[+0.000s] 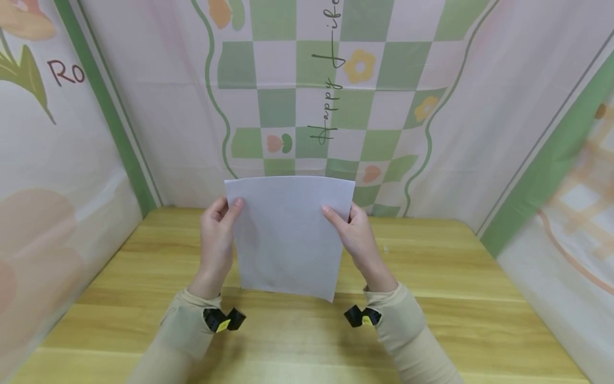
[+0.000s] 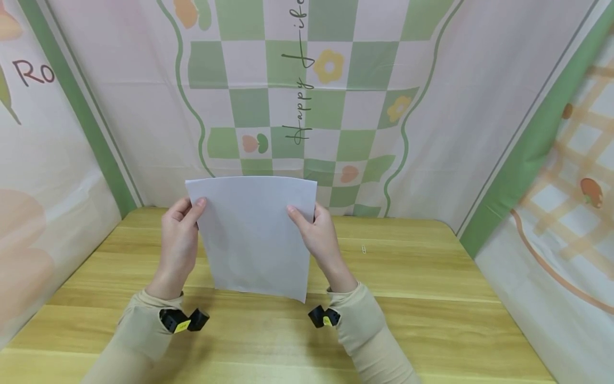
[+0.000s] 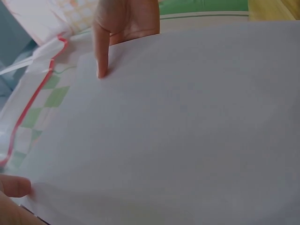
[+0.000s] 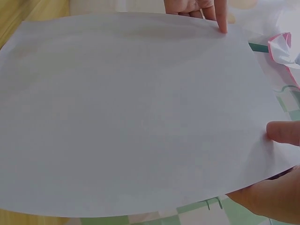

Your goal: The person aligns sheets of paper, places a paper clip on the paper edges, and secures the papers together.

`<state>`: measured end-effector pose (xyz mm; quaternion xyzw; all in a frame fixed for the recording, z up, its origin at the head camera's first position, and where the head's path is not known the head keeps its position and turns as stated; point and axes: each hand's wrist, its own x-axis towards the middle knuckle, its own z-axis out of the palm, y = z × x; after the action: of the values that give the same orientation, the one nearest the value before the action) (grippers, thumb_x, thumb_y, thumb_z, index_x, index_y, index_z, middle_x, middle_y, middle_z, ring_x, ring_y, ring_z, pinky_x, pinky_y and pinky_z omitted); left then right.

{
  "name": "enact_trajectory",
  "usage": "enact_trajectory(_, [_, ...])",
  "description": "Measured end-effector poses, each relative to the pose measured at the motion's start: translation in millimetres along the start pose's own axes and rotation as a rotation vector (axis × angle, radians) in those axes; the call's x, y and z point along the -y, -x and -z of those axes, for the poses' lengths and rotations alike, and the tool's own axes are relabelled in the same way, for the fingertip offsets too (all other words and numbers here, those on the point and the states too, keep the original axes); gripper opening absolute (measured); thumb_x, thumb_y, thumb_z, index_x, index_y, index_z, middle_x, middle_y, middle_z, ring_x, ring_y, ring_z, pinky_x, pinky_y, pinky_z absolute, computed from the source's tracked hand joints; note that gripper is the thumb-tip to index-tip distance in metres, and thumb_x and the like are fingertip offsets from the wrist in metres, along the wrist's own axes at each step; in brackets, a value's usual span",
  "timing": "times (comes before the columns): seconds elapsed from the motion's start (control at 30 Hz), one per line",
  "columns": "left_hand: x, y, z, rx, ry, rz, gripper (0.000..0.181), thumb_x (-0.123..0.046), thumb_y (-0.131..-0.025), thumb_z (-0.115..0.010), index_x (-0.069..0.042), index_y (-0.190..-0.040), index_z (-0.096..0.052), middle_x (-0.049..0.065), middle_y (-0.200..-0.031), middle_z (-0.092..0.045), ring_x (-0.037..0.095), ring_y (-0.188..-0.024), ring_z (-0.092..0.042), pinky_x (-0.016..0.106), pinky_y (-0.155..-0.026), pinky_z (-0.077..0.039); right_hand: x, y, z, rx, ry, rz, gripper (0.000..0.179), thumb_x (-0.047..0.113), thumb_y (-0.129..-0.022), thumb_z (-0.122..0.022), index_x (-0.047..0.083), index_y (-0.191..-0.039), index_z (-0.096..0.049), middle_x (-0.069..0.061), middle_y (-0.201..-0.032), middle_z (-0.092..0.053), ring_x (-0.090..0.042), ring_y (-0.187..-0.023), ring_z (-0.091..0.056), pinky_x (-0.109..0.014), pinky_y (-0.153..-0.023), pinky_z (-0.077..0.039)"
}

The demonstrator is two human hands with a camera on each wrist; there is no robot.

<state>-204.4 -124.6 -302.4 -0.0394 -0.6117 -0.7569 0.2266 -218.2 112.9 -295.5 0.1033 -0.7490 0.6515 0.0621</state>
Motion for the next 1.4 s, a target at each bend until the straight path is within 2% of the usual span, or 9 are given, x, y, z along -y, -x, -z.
enact_trajectory(0.17, [-4.6, -3.5, -1.6, -0.035, 0.002, -0.053, 0.022, -0.013, -0.092, -0.061, 0.004, -0.105, -0.062, -0.004, -0.086, -0.063, 0.012, -0.082, -0.055, 0.024, -0.076, -0.043, 0, -0.3, 1, 0.002, 0.0, 0.006, 0.033, 0.02, -0.095, -0.058, 0.002, -0.122, -0.054, -0.017, -0.117, -0.061, -0.016, -0.094, -0.062, -0.03, -0.08, -0.05])
enact_trajectory(0.37, [-8.9, -7.1, -2.3, -0.095, 0.035, -0.097, 0.006, -0.01, -0.09, -0.064, -0.004, -0.092, -0.063, -0.003, -0.081, -0.061, 0.01, -0.077, -0.053, 0.021, -0.073, -0.044, -1, 0.1, 1, 0.004, -0.003, 0.009, 0.033, 0.02, -0.095, -0.058, 0.002, -0.122, -0.054, -0.017, -0.117, -0.061, -0.016, -0.094, -0.062, -0.03, -0.08, -0.05])
enact_trajectory(0.73, [-12.9, -8.3, 1.1, -0.121, 0.002, -0.131, 0.005, -0.015, -0.09, -0.064, -0.009, -0.09, -0.063, -0.002, -0.084, -0.06, 0.011, -0.077, -0.053, 0.019, -0.069, -0.045, 1, 1.3, 1, 0.007, -0.009, 0.01, 0.033, 0.019, -0.095, -0.058, 0.002, -0.123, -0.053, -0.017, -0.118, -0.061, -0.015, -0.095, -0.061, -0.03, -0.082, -0.05])
enact_trajectory(1.07, [-14.5, -10.7, 0.8, -0.142, 0.045, -0.179, 0.006, -0.013, -0.088, -0.068, -0.009, -0.091, -0.065, -0.002, -0.085, -0.063, 0.01, -0.077, -0.055, 0.018, -0.069, -0.047, 2, 1.6, 1, 0.006, -0.004, 0.007, 0.034, 0.019, -0.095, -0.058, 0.002, -0.123, -0.053, -0.017, -0.119, -0.06, -0.016, -0.097, -0.06, -0.03, -0.082, -0.048])
enact_trajectory(1.3, [-14.6, -11.6, 0.7, -0.153, 0.074, -0.187, 0.004, -0.013, -0.087, -0.069, -0.012, -0.089, -0.065, 0.0, -0.087, -0.063, 0.011, -0.078, -0.056, 0.018, -0.071, -0.047, 2, 1.5, 1, 0.012, 0.003, 0.017, 0.035, 0.02, -0.095, -0.058, 0.002, -0.124, -0.053, -0.017, -0.119, -0.06, -0.017, -0.098, -0.06, -0.03, -0.083, -0.048])
enact_trajectory(1.4, [-14.4, -12.0, 0.0, -0.155, 0.12, -0.188, 0.005, -0.011, -0.086, -0.069, -0.009, -0.089, -0.065, 0.0, -0.086, -0.062, 0.011, -0.078, -0.056, 0.017, -0.07, -0.048, 2, 1.9, 1, 0.014, 0.001, 0.02, 0.034, 0.019, -0.095, -0.058, 0.002, -0.124, -0.053, -0.017, -0.118, -0.06, -0.016, -0.097, -0.06, -0.03, -0.083, -0.048])
